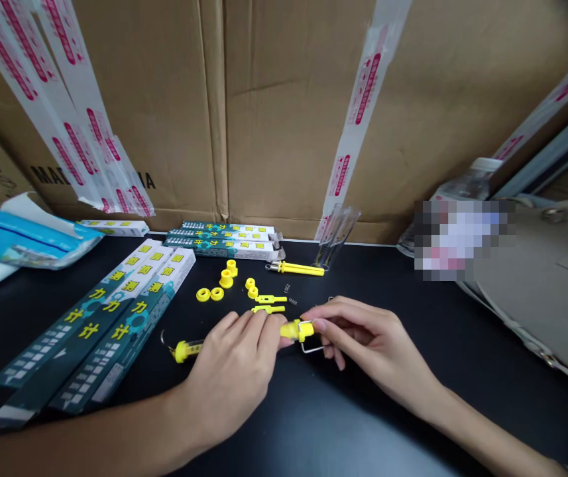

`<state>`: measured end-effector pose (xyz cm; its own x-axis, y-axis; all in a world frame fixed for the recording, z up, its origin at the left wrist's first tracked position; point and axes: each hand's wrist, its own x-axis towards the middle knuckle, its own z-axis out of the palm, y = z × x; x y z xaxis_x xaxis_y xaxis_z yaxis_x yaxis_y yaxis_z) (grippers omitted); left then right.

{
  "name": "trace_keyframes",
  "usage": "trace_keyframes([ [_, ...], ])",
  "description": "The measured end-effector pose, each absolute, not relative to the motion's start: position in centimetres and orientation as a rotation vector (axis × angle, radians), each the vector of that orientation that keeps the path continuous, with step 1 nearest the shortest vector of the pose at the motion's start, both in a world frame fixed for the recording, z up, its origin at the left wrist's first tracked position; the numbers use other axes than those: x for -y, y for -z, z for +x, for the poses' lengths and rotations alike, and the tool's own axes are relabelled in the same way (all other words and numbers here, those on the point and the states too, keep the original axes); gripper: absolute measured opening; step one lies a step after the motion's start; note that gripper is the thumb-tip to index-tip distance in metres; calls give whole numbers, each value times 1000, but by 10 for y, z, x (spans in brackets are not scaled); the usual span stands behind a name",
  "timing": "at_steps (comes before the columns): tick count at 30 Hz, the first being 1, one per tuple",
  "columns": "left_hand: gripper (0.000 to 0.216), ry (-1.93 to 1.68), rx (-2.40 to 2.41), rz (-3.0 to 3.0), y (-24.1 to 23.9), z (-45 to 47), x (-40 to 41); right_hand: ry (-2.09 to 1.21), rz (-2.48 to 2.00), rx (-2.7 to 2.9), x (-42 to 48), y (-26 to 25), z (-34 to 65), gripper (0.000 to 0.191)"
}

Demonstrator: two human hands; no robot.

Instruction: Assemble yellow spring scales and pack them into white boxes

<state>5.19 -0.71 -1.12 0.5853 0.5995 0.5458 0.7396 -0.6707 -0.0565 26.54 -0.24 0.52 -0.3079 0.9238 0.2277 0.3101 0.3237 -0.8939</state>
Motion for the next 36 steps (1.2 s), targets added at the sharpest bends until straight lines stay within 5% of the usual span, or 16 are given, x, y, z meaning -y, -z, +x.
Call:
trace_keyframes([
  [5, 23, 753, 1096, -2549, 12, 53, 7, -407, -1040, 2024, 10, -5, 265, 16],
  [9, 22, 752, 1092, -2569, 11, 53, 7, -268, -1006, 2093, 12, -4, 265, 18],
  [24, 31, 792, 1132, -2647, 9, 51, 7, -1090, -1185, 1786, 5, -3, 263, 30],
  [36, 39, 763, 1101, -2649, 4, 54, 9, -614, -1169, 2117, 10, -1, 265, 16],
])
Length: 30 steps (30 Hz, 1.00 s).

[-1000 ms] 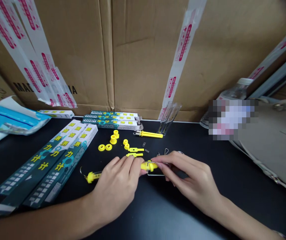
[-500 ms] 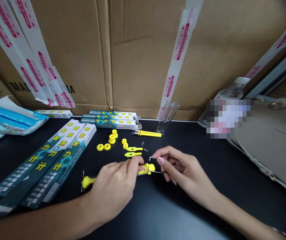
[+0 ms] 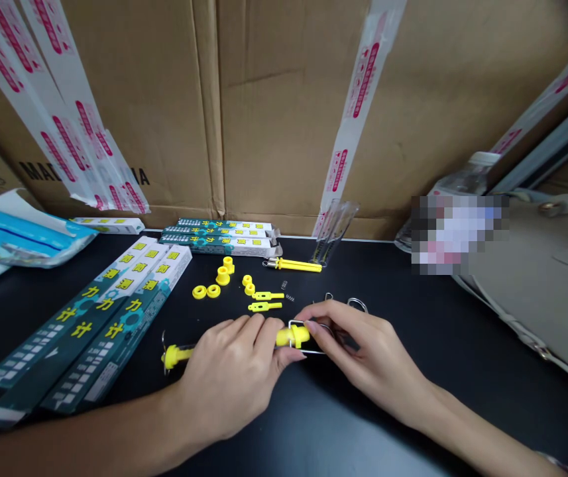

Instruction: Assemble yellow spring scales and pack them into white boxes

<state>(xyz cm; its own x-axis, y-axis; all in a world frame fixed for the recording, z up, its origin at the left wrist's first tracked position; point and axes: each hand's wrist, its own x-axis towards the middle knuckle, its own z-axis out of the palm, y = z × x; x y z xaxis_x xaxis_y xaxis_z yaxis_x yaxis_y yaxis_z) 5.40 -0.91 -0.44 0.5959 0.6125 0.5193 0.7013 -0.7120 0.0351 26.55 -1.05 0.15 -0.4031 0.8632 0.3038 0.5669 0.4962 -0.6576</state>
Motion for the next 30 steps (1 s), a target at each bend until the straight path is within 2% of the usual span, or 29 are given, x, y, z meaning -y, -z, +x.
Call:
trace_keyframes([
  [7, 39, 773, 1079, -2590, 6, 54, 9, -384, -1054, 2234, 10, 1, 268, 16],
  [14, 37, 749, 1064, -2614, 7, 54, 7, 13, -982, 2389, 11, 3, 273, 27],
  [25, 17, 738, 1032, -2645, 9, 55, 8, 259, -769, 2488, 11, -5, 268, 20],
  [30, 11, 739, 1049, -2709, 9, 53, 8, 421, -631, 2517, 16, -11, 268, 29],
])
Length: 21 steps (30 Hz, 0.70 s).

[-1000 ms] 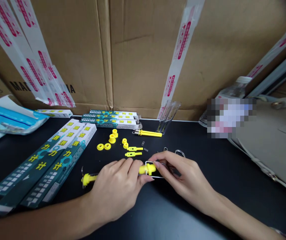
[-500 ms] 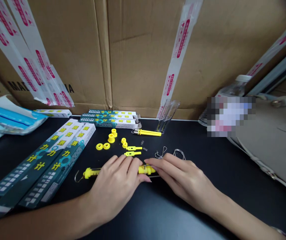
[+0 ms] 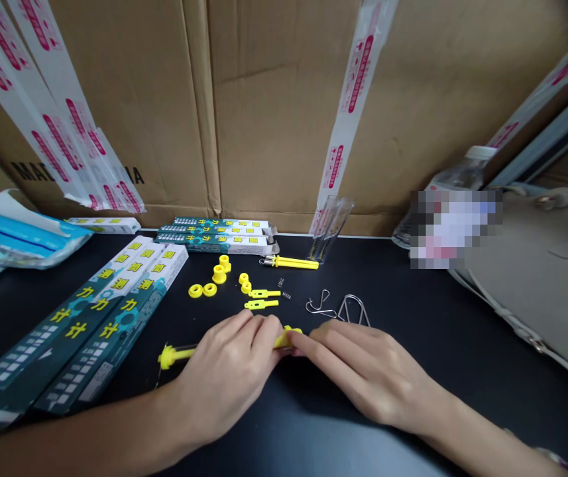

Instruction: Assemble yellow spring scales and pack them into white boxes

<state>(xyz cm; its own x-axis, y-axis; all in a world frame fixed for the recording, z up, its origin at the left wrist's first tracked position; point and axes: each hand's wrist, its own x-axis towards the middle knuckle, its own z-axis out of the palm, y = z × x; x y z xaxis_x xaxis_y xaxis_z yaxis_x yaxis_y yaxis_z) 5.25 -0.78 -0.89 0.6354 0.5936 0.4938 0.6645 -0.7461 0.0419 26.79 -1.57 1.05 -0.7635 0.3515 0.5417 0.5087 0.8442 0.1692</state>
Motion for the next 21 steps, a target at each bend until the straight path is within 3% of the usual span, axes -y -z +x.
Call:
trace_keyframes([
  [6, 11, 894, 1138, -2815, 11, 50, 7, 596, -519, 2475, 18, -4, 267, 30],
  [14, 22, 930, 1088, -2772, 9, 51, 6, 256, -722, 2386, 13, 7, 266, 30],
  [21, 26, 949, 1068, -2914, 4, 50, 8, 245, -799, 2295, 12, 9, 272, 19],
])
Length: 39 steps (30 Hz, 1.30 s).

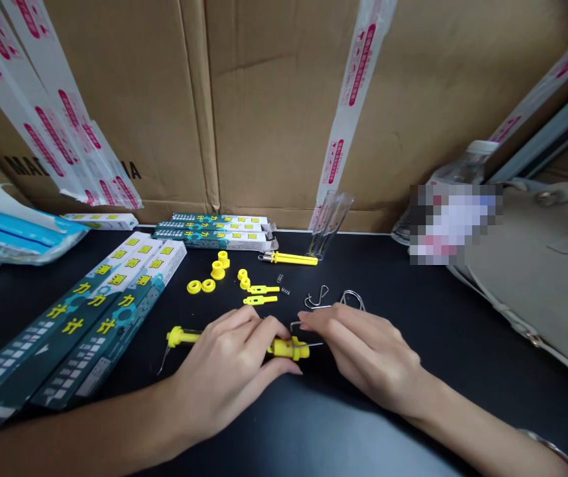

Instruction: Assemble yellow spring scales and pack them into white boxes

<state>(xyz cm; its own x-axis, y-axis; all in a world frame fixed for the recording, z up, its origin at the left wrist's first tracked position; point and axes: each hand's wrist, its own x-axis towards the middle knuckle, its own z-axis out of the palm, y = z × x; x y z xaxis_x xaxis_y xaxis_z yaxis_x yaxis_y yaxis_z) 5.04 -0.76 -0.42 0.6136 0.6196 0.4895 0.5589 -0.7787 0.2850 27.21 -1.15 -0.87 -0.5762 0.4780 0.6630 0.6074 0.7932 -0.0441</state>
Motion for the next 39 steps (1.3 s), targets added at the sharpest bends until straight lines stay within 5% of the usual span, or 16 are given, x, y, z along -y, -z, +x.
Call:
trace_keyframes([
  [6, 41, -885, -1022, 2667, 1, 50, 9, 194, -895, 2171, 14, 7, 271, 16],
  [11, 9, -999, -951, 2742, 6, 48, 7, 129, -903, 2164, 13, 5, 268, 16],
  [16, 31, -938, -1009, 2722, 11, 47, 7, 93, -889, 2165, 13, 8, 266, 11],
  [30, 6, -844, -1113, 2887, 8, 53, 7, 13, -1046, 2008, 9, 1, 264, 12],
  [39, 27, -811, -1155, 2778, 10, 50, 7, -61, -879, 2233, 13, 11, 264, 13],
])
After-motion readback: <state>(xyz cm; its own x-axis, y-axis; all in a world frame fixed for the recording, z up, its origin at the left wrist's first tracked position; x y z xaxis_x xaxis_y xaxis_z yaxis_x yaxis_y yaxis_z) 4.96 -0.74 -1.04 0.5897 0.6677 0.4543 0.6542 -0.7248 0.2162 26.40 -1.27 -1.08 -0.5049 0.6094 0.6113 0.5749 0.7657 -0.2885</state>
